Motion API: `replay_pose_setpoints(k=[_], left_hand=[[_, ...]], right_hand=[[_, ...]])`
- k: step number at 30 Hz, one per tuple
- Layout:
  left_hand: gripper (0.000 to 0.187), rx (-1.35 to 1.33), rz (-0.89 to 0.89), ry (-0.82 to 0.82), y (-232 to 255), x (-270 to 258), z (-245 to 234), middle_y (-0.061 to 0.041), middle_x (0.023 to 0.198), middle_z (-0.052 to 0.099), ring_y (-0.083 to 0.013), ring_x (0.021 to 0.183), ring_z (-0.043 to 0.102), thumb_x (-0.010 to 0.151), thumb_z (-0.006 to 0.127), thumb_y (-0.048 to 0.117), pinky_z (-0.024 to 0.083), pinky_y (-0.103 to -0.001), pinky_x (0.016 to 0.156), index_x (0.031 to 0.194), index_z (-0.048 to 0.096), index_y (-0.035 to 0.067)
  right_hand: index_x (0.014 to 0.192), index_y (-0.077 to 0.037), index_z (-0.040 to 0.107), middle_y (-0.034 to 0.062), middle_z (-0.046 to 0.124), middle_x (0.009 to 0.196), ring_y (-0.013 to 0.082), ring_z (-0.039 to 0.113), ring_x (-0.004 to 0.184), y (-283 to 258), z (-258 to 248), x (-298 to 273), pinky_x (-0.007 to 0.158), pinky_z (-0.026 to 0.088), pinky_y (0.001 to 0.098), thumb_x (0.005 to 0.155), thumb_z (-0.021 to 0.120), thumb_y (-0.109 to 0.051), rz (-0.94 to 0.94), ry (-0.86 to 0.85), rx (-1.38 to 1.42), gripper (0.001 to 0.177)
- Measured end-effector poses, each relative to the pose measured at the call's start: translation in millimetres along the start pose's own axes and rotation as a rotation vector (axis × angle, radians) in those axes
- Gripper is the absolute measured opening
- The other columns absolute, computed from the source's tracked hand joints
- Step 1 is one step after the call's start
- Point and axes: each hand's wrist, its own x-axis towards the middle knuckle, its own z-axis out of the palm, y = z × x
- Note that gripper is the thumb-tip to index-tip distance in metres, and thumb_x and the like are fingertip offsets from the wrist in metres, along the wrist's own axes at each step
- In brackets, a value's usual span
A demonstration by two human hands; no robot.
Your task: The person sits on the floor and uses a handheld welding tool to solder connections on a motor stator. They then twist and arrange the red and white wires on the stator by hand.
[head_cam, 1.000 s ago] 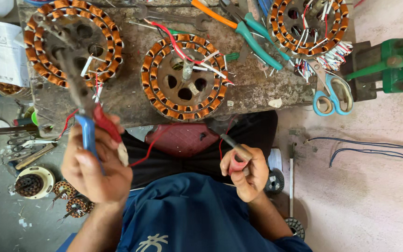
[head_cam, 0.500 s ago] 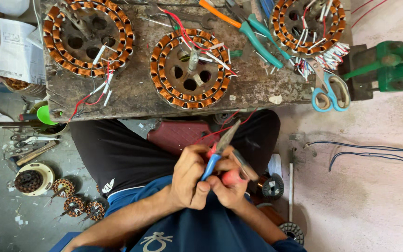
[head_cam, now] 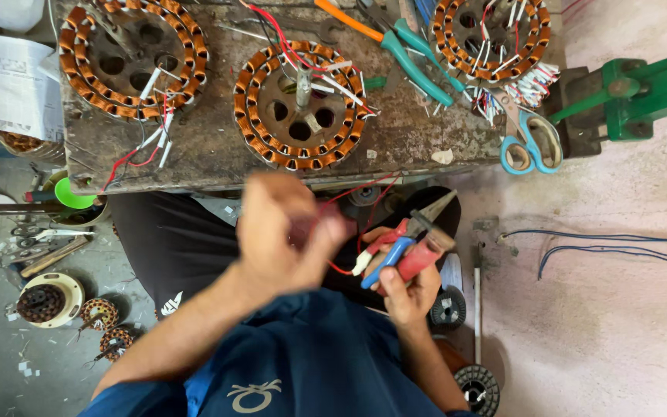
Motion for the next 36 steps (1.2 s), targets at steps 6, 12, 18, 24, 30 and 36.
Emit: replay_pose_setpoints(k=[6,12,18,24,30,36], left_hand=[[0.028,0.269,-0.061,-0.041,-42.5,68.8,-26.4,-0.009,0.089,0.057,-0.0239,0.08,0.059,0.105,0.083,0.015,0.047,-0.037,0.073,0.113,0.061,0.0],[0.033,0.328,0.035,-0.125,-57.6,93.2,-13.5,-0.012,0.086,0.057,-0.0308,0.077,0.059,0.104,0.085,0.018,0.045,-0.042,0.069,0.094,0.059,0.0],[0.027,0.274,0.04,-0.021,-47.7,90.8,-20.5,-0.012,0.083,0.056,-0.0289,0.069,0.056,0.102,0.087,0.013,0.042,-0.039,0.063,0.096,0.064,-0.001],[0.019,0.276,-0.005,0.086,-9.0,61.7,-87.5,-0.014,0.082,0.062,-0.0205,0.064,0.056,0.098,0.084,0.006,0.04,-0.032,0.057,0.102,0.071,-0.008],[0.019,0.304,0.018,0.064,13.4,47.9,-133.2,-0.012,0.096,0.073,-0.0178,0.078,0.068,0.105,0.078,0.01,0.047,-0.027,0.066,0.112,0.072,-0.006],[0.019,0.366,0.079,0.102,-3.3,66.6,-119.2,-0.014,0.09,0.068,-0.0213,0.069,0.062,0.101,0.083,0.005,0.045,-0.031,0.061,0.106,0.071,-0.008]], right_hand=[[0.116,0.006,0.058,0.0237,0.068,0.117,0.0186,0.068,0.076,-3.2,-20.9,-3.8,0.063,0.055,0.0284,0.097,0.068,-0.014,0.268,0.0,-0.017,0.029],[0.115,0.006,0.061,0.0248,0.069,0.116,0.0173,0.069,0.073,4.3,-30.3,-17.6,0.059,0.054,0.0259,0.095,0.068,-0.01,0.301,0.008,-0.036,0.027],[0.116,0.007,0.064,0.0265,0.069,0.116,0.0201,0.069,0.075,0.6,-29.8,-18.1,0.065,0.059,0.0298,0.094,0.07,-0.011,0.228,-0.007,-0.043,0.029],[0.117,0.009,0.065,0.013,0.069,0.084,0.0228,0.066,0.072,0.3,-23.9,-3.4,0.093,0.056,0.0476,0.098,0.074,-0.019,0.004,-0.053,0.058,0.035],[0.117,0.01,0.066,0.0128,0.067,0.077,0.0216,0.065,0.062,6.6,-16.6,28.8,0.099,0.054,0.0531,0.098,0.072,-0.021,0.025,-0.107,0.178,0.037],[0.114,0.01,0.065,0.0159,0.064,0.074,0.0284,0.066,0.072,10.8,-2.7,40.4,0.083,0.053,0.0478,0.095,0.072,-0.022,0.064,-0.111,0.218,0.038]])
